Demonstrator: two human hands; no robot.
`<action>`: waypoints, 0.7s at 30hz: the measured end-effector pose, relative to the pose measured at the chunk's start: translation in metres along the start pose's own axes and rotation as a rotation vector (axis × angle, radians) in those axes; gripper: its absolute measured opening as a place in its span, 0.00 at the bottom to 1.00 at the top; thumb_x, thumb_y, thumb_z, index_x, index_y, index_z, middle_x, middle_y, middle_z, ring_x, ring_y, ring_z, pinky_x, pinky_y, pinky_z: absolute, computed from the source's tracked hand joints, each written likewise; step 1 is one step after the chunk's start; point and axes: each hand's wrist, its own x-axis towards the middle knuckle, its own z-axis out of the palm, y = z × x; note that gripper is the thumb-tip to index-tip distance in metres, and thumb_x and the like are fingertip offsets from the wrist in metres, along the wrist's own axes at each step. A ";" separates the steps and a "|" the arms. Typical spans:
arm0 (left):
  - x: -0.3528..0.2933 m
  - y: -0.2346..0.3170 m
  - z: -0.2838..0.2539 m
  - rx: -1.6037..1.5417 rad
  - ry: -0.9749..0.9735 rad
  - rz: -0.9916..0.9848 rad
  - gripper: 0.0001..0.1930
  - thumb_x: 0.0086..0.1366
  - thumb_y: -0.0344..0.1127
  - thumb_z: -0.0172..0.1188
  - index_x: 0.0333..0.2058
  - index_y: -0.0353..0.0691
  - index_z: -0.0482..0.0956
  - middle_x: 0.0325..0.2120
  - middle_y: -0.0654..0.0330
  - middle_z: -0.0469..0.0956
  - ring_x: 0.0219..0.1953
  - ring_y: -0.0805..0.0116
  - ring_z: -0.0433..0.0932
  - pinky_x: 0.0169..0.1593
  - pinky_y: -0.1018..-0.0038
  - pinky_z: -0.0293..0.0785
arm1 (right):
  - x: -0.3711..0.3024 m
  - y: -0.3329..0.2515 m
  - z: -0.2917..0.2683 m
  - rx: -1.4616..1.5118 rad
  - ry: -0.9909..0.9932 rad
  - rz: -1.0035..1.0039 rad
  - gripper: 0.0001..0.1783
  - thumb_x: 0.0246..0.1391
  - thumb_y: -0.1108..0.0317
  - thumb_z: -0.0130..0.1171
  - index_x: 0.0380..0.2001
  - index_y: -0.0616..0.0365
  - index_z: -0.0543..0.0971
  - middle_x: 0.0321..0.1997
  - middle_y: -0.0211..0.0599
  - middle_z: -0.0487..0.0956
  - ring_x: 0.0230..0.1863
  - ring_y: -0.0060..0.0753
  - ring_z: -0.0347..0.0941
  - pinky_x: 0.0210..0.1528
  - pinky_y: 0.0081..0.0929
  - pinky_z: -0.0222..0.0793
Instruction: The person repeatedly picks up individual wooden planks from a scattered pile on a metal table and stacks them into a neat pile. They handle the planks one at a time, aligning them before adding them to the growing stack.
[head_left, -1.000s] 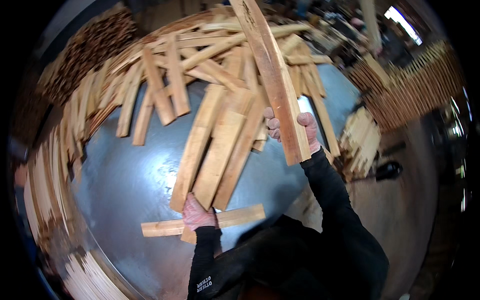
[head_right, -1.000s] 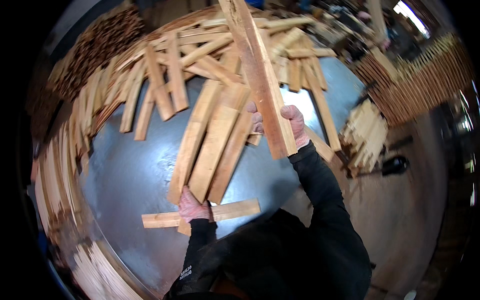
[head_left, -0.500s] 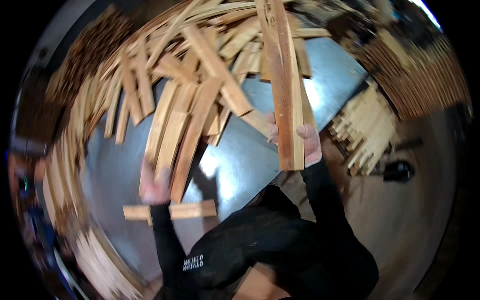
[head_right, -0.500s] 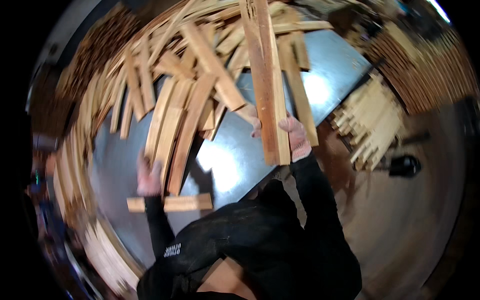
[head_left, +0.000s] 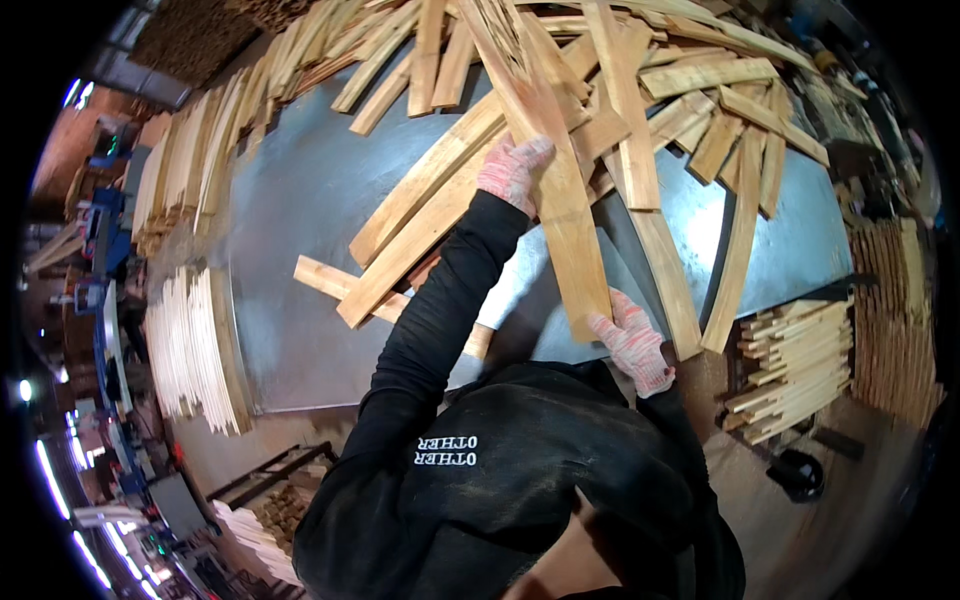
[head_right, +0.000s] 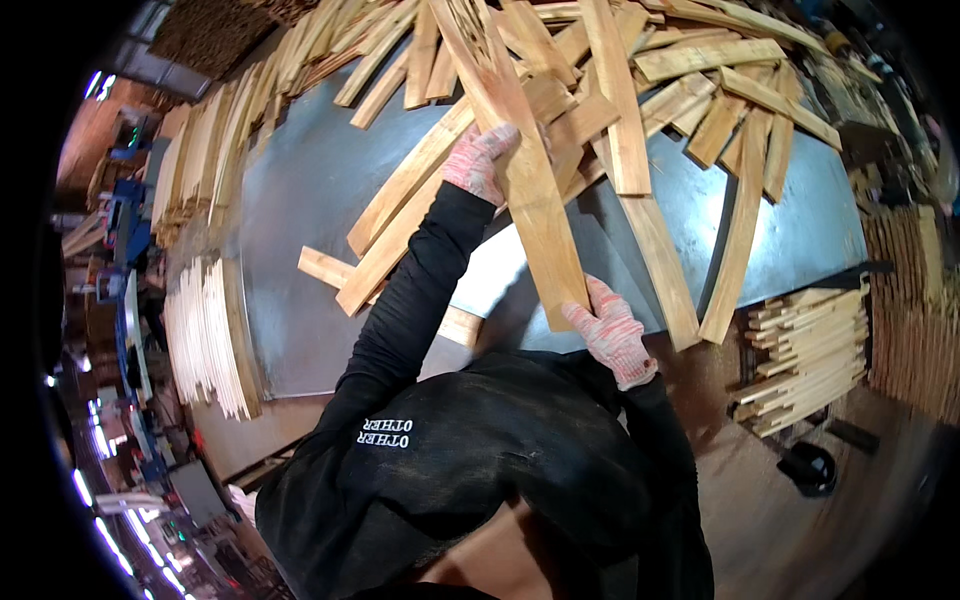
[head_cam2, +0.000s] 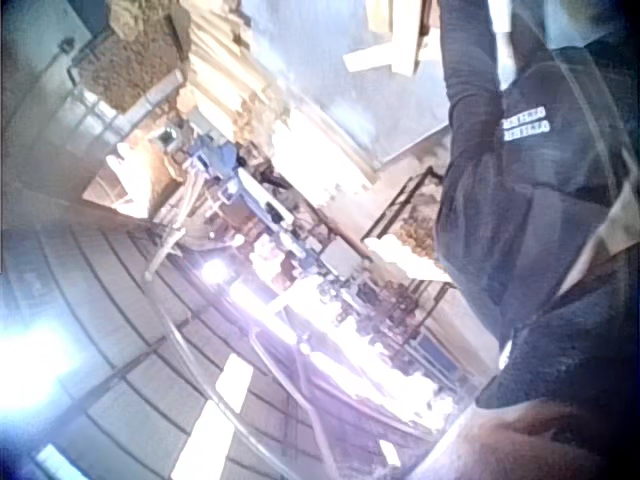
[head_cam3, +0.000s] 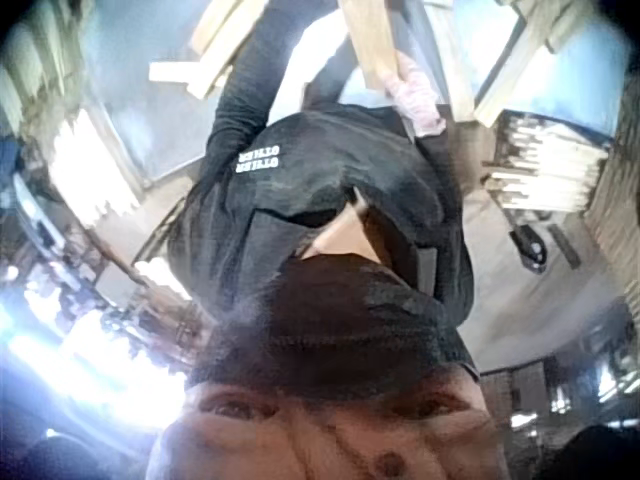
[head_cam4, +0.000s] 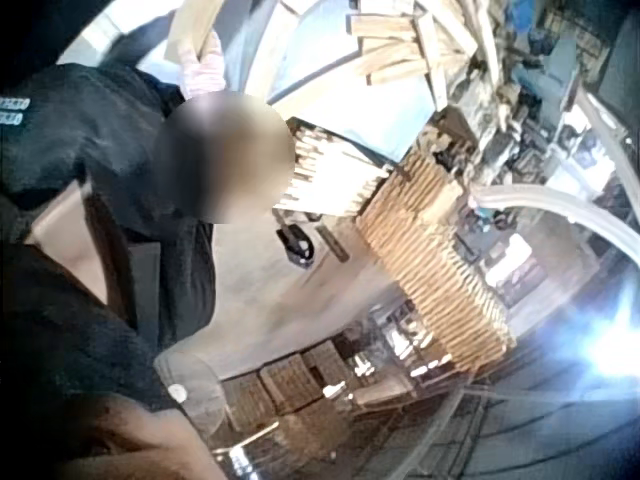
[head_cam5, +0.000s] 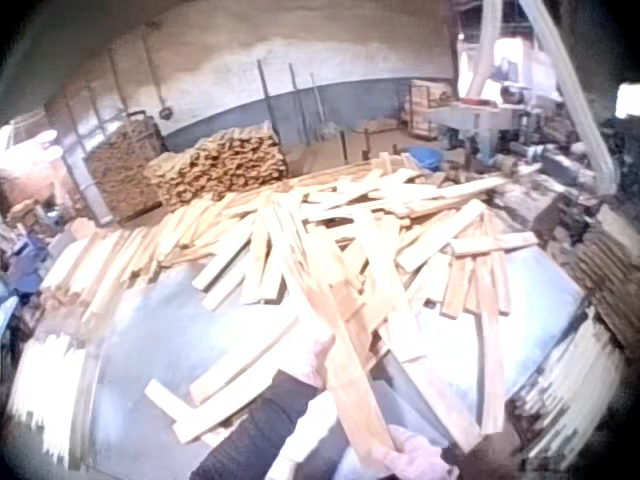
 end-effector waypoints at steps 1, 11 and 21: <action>0.005 0.002 0.004 0.069 0.026 0.001 0.13 0.60 0.27 0.62 0.44 0.39 0.76 0.33 0.57 0.79 0.36 0.60 0.81 0.40 0.58 0.80 | -0.003 0.001 0.002 0.003 0.008 0.006 0.32 0.59 0.66 0.59 0.64 0.65 0.64 0.53 0.39 0.77 0.53 0.25 0.71 0.56 0.24 0.67; 0.054 -0.096 0.029 0.572 -0.540 -0.205 0.26 0.70 0.42 0.53 0.60 0.33 0.61 0.38 0.58 0.76 0.34 0.70 0.76 0.41 0.71 0.77 | -0.086 0.017 -0.019 -0.097 0.583 -0.098 0.23 0.58 0.61 0.56 0.52 0.65 0.70 0.35 0.45 0.78 0.31 0.38 0.74 0.34 0.32 0.70; 0.000 -0.213 0.053 0.805 -0.368 -0.241 0.22 0.67 0.35 0.56 0.55 0.29 0.65 0.34 0.54 0.76 0.31 0.71 0.75 0.36 0.75 0.76 | -0.238 0.161 -0.370 -0.041 1.786 0.186 0.24 0.61 0.58 0.53 0.56 0.59 0.69 0.41 0.50 0.79 0.37 0.48 0.75 0.38 0.39 0.70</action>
